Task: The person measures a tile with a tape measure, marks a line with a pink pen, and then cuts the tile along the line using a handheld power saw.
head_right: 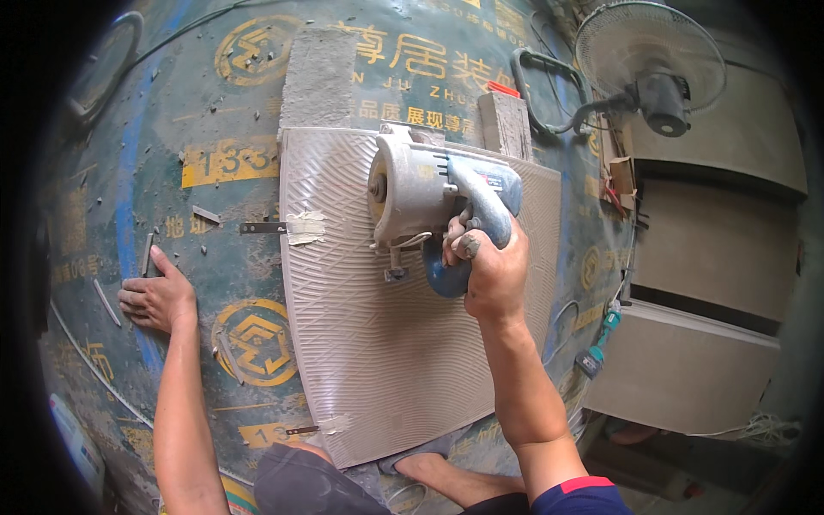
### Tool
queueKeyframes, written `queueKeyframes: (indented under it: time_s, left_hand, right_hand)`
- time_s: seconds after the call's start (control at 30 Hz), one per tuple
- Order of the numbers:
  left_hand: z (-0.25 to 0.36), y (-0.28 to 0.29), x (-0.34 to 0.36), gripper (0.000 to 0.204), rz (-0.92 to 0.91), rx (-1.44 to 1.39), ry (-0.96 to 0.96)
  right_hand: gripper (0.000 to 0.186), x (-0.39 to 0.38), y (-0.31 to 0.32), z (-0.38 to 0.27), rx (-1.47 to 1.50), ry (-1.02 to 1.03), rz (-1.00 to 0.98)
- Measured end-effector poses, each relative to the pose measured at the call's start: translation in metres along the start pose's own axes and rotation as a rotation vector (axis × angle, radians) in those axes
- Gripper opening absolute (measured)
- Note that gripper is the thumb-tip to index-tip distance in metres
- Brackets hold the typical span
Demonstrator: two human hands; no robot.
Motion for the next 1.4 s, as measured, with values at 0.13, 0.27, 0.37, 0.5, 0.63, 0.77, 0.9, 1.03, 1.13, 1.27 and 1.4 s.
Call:
queueKeyframes:
  time_s: [0.13,0.27,0.37,0.5,0.63,0.77,0.9,1.03,1.13,1.27,1.4]
  left_hand:
    - [0.003,0.001,-0.001,0.097,0.001,-0.022,-0.002]
    - [0.001,-0.002,-0.001,0.097,0.009,-0.017,-0.003]
    - [0.000,-0.001,-0.001,0.097,0.003,-0.020,0.000]
    - [-0.001,-0.001,0.000,0.097,0.005,-0.005,0.000]
    - [0.001,-0.002,-0.002,0.097,-0.009,-0.012,-0.008]
    - [0.000,0.004,0.000,0.096,-0.041,-0.011,0.012]
    - [0.005,0.003,-0.002,0.097,-0.091,-0.034,0.027]
    - [0.007,0.005,-0.004,0.096,-0.110,-0.035,0.039]
    - [0.005,0.007,-0.003,0.095,-0.099,0.003,0.040]
    - [0.013,0.015,-0.008,0.094,-0.116,0.032,0.034]
    - [0.010,0.015,-0.004,0.093,-0.068,0.072,0.038]
  right_hand:
    - [0.021,0.004,0.002,0.003,-0.015,0.006,-0.020]
    - [0.021,0.002,0.002,0.005,-0.019,0.011,0.007]
    - [0.025,0.003,0.001,0.006,-0.079,0.018,-0.023]
    - [0.032,0.001,0.003,0.008,-0.066,0.014,-0.009]
    - [0.028,-0.002,0.004,0.009,-0.031,-0.014,0.025]
    - [0.018,-0.019,0.012,0.003,0.113,-0.056,0.037]
    - [0.029,-0.045,0.028,-0.011,0.287,-0.106,0.066]
    - [0.025,-0.054,0.030,-0.002,0.606,-0.111,0.161]
    - [0.026,-0.061,0.024,0.004,0.738,-0.132,0.257]
    - [0.026,-0.076,0.011,0.005,0.880,-0.146,0.396]
    - [0.025,-0.076,0.007,0.011,1.016,-0.267,0.343]
Point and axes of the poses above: each hand's wrist, its own x-axis towards the middle knuckle, its own y-axis out of the back of the hand, z = x × y, the point moved 9 cm from there along x, towards the middle knuckle, and after that the axes turned 8 degrees about -z, right-handed, at the moved point
